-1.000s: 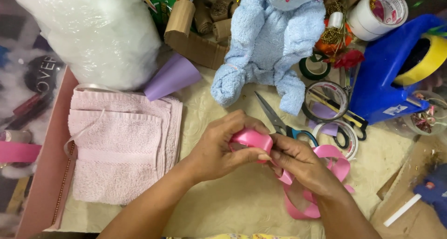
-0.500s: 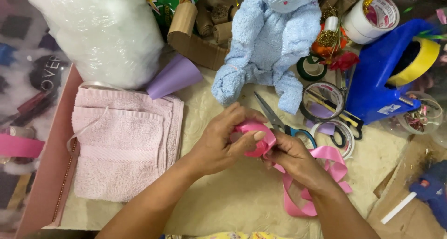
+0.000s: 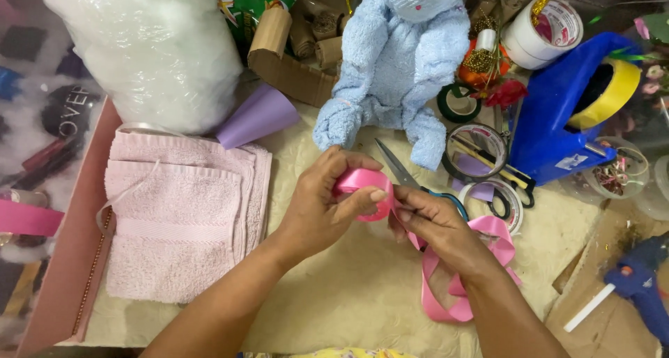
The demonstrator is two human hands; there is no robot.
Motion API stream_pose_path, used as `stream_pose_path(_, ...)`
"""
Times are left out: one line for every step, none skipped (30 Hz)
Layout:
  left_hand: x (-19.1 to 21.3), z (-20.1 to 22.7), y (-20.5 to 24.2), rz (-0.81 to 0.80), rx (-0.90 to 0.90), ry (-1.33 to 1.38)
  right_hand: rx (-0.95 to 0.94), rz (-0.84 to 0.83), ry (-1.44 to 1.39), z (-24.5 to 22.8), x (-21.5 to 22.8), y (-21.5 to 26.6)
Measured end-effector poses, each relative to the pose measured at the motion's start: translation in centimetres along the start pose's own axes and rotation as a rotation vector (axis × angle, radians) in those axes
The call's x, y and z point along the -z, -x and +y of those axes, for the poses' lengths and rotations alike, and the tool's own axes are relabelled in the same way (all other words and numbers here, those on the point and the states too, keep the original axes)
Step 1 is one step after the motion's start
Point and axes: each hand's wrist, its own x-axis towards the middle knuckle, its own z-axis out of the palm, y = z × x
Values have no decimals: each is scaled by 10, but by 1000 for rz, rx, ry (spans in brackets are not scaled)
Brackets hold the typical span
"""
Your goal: The person is preparing craft materials, including adjusting a blue towel bunny and cutting pink ribbon with scissors.
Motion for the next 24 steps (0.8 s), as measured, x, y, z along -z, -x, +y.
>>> stream_pose_path(-1,0,0,1,-2,-1,2,-2,1,0,-1,0)
stream_pose_path(-2,0,1,8,29,55,3,1,10,0,-2,0)
stream_pose_path(-2,0,0,16,58,109,7,2,19,0,-3,-2)
stream_pose_path(-1,0,0,18,52,106,12,-1,21,-2,-3,-3)
stream_pose_path(-2,1,0,20,81,142,6,5,76,-3,-4,-4)
stream_pose_path(-2,1,0,21,111,178,-1,11,130,-5,-5,-4)
stream_pose_path(-2,6,-1,20,110,179,-1,12,131,-8,-6,-5)
stream_pose_path(-3,10,-1,41,131,230,-29,19,195,-11,-6,-5)
stream_pose_path(-3,14,0,63,155,280,-59,25,259,-13,-7,-5)
stream_pose_path(-1,14,-1,63,157,281,-62,26,258,-16,-6,-5)
stream_pose_path(1,14,-2,94,155,304,-70,32,315,-20,-5,-5)
stream_pose_path(4,14,-3,124,154,327,-78,39,372,-23,-4,-6)
stream_pose_path(8,19,-4,127,152,327,-76,37,374,-24,-1,-5)
stream_pose_path(12,25,-6,165,127,325,-81,36,395,-25,2,-5)
stream_pose_path(16,30,-8,202,102,323,-85,35,417,-27,6,-5)
stream_pose_path(17,29,-7,204,100,323,-84,33,418,-29,6,-3)
stream_pose_path(18,29,-6,223,97,324,-82,26,409,-32,7,-1)
stream_pose_path(18,29,-5,241,95,324,-80,18,400,-35,8,0)
stream_pose_path(19,30,-7,242,91,324,-77,17,402,-26,9,3)
stream_pose_path(20,32,-8,284,104,367,-89,48,135,-17,10,5)
stream_pose_path(20,34,-10,323,116,412,-99,79,-131,-9,12,8)
stream_pose_path(27,27,-11,322,111,414,-95,79,-128,-23,11,14)
stream_pose_path(35,20,-13,367,114,538,-177,17,-213,-38,10,19)
stream_pose_path(42,12,-15,411,117,664,-260,-43,-297,-52,8,25)
